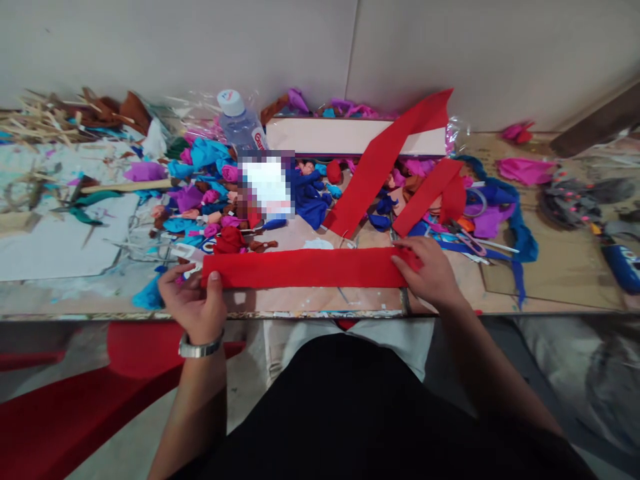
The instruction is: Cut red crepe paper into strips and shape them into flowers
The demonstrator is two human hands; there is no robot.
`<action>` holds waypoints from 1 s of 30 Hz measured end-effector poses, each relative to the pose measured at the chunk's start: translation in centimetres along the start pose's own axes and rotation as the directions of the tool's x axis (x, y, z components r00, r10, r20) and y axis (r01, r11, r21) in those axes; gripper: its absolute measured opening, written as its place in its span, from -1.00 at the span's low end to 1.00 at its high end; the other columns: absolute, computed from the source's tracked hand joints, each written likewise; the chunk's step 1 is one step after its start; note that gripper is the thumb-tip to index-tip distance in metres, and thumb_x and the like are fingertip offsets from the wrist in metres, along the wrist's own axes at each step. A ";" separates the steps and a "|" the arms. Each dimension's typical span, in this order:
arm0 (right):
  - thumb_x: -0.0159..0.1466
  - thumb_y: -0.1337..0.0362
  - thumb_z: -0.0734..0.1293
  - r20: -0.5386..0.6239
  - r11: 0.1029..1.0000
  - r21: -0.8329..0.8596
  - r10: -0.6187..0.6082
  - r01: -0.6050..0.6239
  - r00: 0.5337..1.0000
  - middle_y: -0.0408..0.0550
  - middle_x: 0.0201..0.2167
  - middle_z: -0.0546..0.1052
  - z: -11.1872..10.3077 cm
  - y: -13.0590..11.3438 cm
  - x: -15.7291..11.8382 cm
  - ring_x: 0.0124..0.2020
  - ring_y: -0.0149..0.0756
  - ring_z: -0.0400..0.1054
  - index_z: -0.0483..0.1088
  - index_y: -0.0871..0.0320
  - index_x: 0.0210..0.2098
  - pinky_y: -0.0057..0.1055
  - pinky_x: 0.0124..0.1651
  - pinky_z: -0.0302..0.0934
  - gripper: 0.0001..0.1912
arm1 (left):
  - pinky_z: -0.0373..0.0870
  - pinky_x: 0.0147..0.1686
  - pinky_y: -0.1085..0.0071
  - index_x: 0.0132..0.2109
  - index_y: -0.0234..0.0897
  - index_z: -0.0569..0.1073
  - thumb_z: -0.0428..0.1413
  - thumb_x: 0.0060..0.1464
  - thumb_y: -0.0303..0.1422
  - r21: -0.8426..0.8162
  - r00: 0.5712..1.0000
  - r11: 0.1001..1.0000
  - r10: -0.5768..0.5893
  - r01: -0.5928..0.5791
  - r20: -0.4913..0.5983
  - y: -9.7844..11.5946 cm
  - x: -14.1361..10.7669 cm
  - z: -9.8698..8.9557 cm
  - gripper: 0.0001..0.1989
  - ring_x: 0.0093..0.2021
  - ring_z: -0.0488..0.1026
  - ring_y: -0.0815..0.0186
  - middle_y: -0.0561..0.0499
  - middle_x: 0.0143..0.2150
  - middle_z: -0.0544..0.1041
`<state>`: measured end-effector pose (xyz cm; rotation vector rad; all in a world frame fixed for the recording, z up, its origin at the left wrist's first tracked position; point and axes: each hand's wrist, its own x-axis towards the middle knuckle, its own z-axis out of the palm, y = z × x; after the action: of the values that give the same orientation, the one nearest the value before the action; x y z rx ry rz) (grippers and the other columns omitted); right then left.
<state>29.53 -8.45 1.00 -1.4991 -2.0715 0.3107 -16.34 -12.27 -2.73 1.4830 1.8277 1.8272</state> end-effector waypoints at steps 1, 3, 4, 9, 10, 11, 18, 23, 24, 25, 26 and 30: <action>0.45 0.12 0.35 0.042 0.997 0.060 -0.041 0.038 0.998 0.13 0.05 0.62 0.3 -1.0 1.0 0.10 0.07 0.48 0.53 0.06 0.12 0.05 0.20 0.34 -0.68 | 0.49 -0.28 0.41 0.05 -0.25 0.33 0.32 0.16 -0.23 0.007 1.000 1.000 -0.004 0.004 0.009 0.0 0.0 0.0 -0.57 -0.32 0.53 0.40 -0.07 -0.03 0.50; 0.45 0.12 0.36 0.162 0.976 0.200 -0.123 0.089 0.979 0.10 0.13 0.59 1.4 -2.9 3.4 0.07 0.00 0.50 0.51 0.03 0.18 -0.02 0.16 0.39 -0.65 | 0.52 -0.24 0.38 0.05 -0.25 0.33 0.31 0.17 -0.18 0.025 1.000 1.000 -0.011 0.010 0.021 0.0 0.1 0.1 -0.56 -0.28 0.55 0.38 -0.09 0.01 0.49; 0.44 0.12 0.37 0.218 0.962 0.259 -0.148 0.089 0.965 0.08 0.14 0.59 2.3 -3.7 4.8 -0.06 -0.07 0.53 0.50 0.01 0.22 -0.08 0.06 0.43 -0.61 | 0.53 -0.22 0.37 0.05 -0.25 0.33 0.31 0.17 -0.17 0.028 1.000 1.000 -0.009 0.009 0.021 0.0 0.1 0.1 -0.55 -0.27 0.56 0.37 -0.10 0.03 0.49; 0.39 0.15 0.40 0.361 0.912 0.409 -0.140 -0.022 0.922 0.07 0.20 0.60 7.8 -5.8 10.7 -0.04 -0.12 0.53 0.41 -0.01 0.39 -0.10 0.09 0.45 -0.42 | 0.52 -0.28 0.37 0.08 -0.22 0.33 0.31 0.18 -0.12 0.028 0.998 0.999 -0.032 0.030 0.054 -0.3 0.1 0.1 -0.52 -0.28 0.56 0.35 -0.12 0.04 0.51; 0.38 0.17 0.42 0.352 0.902 0.430 -0.132 -0.035 0.927 0.09 0.25 0.57 8.5 -5.9 11.4 0.08 -0.09 0.52 0.43 0.02 0.37 -0.08 0.16 0.43 -0.42 | 0.51 -0.29 0.38 0.09 -0.22 0.33 0.31 0.18 -0.11 0.026 0.997 0.999 -0.045 0.043 0.061 -0.4 0.0 0.1 -0.51 -0.28 0.56 0.35 -0.13 0.04 0.52; 0.35 0.17 0.44 0.338 0.892 0.449 -0.113 -0.054 0.935 0.11 0.28 0.56 8.9 -5.9 11.9 0.15 -0.07 0.50 0.47 0.05 0.34 -0.06 0.20 0.41 -0.43 | 0.51 -0.29 0.38 0.10 -0.21 0.33 0.31 0.18 -0.10 0.021 0.996 0.998 -0.056 0.054 0.066 -0.5 0.0 0.1 -0.50 -0.27 0.57 0.34 -0.14 0.02 0.53; 0.34 -0.08 0.44 0.190 0.744 0.658 -0.016 -0.115 0.982 -0.05 -0.28 0.66 4.3 -5.2 10.8 -0.38 -0.28 0.47 0.70 0.06 -0.09 -0.30 -0.29 0.41 -0.61 | 0.50 -0.32 0.42 0.12 -0.24 0.33 0.31 0.21 -0.13 -0.007 0.995 0.999 -0.053 0.054 0.089 -0.6 -0.1 0.0 -0.51 -0.30 0.58 0.32 -0.05 -0.18 0.58; 0.16 -0.19 0.51 0.018 0.506 0.846 0.293 -0.171 0.956 -0.13 -0.47 0.48 0.5 -2.8 10.5 -0.44 -0.26 0.41 0.42 0.05 -0.46 -0.29 -0.34 0.42 -0.54 | 0.50 -0.31 0.42 0.12 -0.26 0.36 0.32 0.20 -0.17 -0.033 0.996 0.999 -0.028 0.030 0.083 -0.3 0.0 0.2 -0.53 -0.29 0.59 0.33 -0.10 -0.09 0.60; 0.17 -0.19 0.50 0.021 0.466 0.867 0.325 -0.179 0.946 -0.12 -0.46 0.47 0.1 -2.2 10.7 -0.40 -0.22 0.43 0.36 0.03 -0.44 -0.23 -0.28 0.46 -0.54 | 0.50 -0.31 0.42 0.11 -0.27 0.36 0.33 0.20 -0.19 -0.036 0.996 0.999 -0.017 0.020 0.083 -0.2 0.0 0.2 -0.53 -0.29 0.60 0.33 -0.11 -0.10 0.61; 0.18 -0.19 0.48 0.026 0.435 0.882 0.344 -0.183 0.939 -0.12 -0.43 0.47 -0.1 -1.5 10.8 -0.36 -0.18 0.46 0.33 0.02 -0.40 -0.16 -0.21 0.50 -0.55 | 0.49 -0.31 0.42 0.11 -0.28 0.36 0.32 0.20 -0.20 -0.037 0.996 0.999 -0.008 0.011 0.085 -0.2 0.0 0.2 -0.54 -0.28 0.60 0.32 -0.11 -0.10 0.61; 0.17 -0.18 0.47 0.036 0.417 0.888 0.358 -0.194 0.933 -0.12 -0.40 0.48 -0.3 -0.9 10.9 -0.33 -0.16 0.48 0.32 0.01 -0.36 -0.10 -0.15 0.51 -0.55 | 0.50 -0.31 0.41 0.11 -0.28 0.36 0.32 0.20 -0.20 -0.034 0.996 0.999 -0.004 0.007 0.086 -0.2 0.0 0.2 -0.54 -0.27 0.61 0.31 -0.11 -0.11 0.62; 0.01 -0.02 0.59 0.052 0.512 0.821 0.375 -0.254 0.925 -0.16 -0.33 0.51 -0.4 0.6 10.3 -0.29 -0.17 0.48 0.34 0.00 -0.27 -0.12 -0.10 0.48 -0.53 | 0.50 -0.33 0.40 0.12 -0.27 0.34 0.30 0.20 -0.13 0.002 0.995 0.999 -0.039 0.039 0.089 -0.6 -0.2 0.2 -0.50 -0.27 0.62 0.29 -0.11 -0.12 0.63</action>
<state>27.95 1.31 4.10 -1.2042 -1.1857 1.1200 -16.40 -12.11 -3.33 1.4928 1.8029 1.7151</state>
